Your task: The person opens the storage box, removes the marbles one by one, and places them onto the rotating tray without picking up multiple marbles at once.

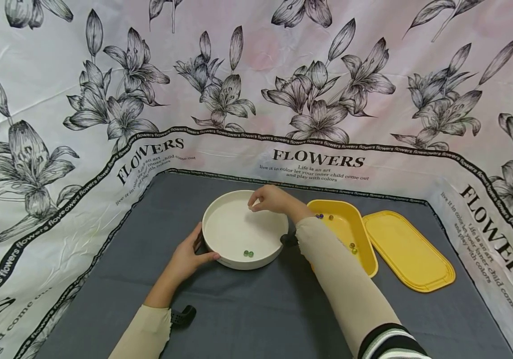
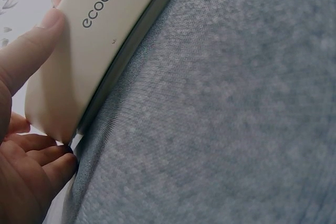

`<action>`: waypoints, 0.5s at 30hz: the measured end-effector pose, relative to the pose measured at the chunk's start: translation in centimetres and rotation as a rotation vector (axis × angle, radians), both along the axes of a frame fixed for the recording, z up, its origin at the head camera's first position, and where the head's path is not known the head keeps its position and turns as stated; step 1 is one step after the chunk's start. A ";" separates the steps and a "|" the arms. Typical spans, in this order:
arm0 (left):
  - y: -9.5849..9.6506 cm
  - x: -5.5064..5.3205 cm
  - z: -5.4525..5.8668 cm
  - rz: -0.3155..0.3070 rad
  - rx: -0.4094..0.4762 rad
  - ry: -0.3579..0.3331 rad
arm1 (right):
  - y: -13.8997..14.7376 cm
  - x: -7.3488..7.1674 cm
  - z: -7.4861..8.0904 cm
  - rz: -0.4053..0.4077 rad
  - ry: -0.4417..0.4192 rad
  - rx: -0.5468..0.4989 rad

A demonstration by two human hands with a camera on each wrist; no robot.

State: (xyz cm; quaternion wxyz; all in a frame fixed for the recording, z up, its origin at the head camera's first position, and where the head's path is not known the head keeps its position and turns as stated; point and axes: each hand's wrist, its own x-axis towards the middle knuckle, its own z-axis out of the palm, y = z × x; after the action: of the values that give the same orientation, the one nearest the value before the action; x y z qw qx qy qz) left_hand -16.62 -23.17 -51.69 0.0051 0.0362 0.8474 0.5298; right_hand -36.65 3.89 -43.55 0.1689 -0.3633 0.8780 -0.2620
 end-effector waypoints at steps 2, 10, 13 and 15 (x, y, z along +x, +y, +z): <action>0.0 0.0 0.0 0.001 -0.001 -0.001 | -0.2 0.0 -0.2 -0.007 0.001 0.002; 0.0 -0.1 -0.1 0.001 0.005 -0.002 | -0.8 0.1 -0.8 -0.013 -0.016 -0.018; 0.0 -0.1 -0.1 0.003 0.003 -0.004 | -1.0 0.2 -1.0 -0.011 -0.023 -0.019; 0.0 -0.1 -0.1 0.004 0.007 -0.006 | -1.2 0.2 -1.1 -0.010 -0.029 -0.019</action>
State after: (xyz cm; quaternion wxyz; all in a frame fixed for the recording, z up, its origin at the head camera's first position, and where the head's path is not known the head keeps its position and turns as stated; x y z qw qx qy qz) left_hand -16.71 -23.20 -51.78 0.0066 0.0327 0.8455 0.5329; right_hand -36.49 2.74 -44.62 0.1769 -0.3566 0.8746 -0.2766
